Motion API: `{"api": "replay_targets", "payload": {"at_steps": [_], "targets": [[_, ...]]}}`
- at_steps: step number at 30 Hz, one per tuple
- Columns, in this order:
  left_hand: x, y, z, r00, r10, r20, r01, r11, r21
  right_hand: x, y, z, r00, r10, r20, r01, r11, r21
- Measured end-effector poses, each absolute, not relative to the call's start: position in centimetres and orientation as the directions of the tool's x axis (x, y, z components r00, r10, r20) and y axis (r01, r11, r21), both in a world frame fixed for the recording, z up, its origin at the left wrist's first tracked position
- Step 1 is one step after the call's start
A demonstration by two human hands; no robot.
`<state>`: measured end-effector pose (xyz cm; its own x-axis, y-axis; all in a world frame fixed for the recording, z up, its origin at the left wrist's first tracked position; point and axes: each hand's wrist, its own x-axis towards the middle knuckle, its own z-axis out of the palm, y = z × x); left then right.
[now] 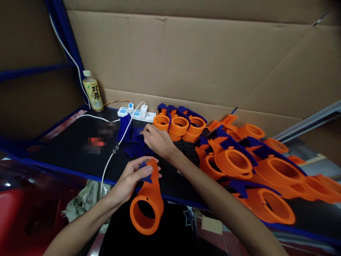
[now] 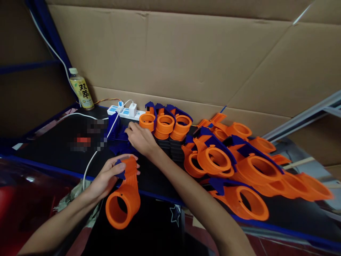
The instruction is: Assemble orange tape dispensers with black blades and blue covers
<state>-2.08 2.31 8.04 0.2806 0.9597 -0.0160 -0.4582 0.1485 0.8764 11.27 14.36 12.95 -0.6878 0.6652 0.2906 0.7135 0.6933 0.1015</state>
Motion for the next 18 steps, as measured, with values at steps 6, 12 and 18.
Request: {"api": "replay_targets", "payload": {"at_steps": [6,12,18], "targets": [[-2.2,2.2,7.9,0.278,0.960,-0.003,-0.549,0.162,0.820,14.5,11.2,14.4,-0.513,0.650,0.561,0.669,0.712,-0.214],[-1.9,2.5,7.8,0.237,0.971,-0.003,-0.593,0.148,0.791,18.1,6.1,15.8,-0.065,0.872,0.485,0.232,0.486,-0.842],[-1.2,2.7,7.3,0.099,0.995,0.002,-0.651,0.063,0.756,19.8,3.0,13.9,-0.094,0.990,0.105,-0.174,0.087,-0.981]]}}
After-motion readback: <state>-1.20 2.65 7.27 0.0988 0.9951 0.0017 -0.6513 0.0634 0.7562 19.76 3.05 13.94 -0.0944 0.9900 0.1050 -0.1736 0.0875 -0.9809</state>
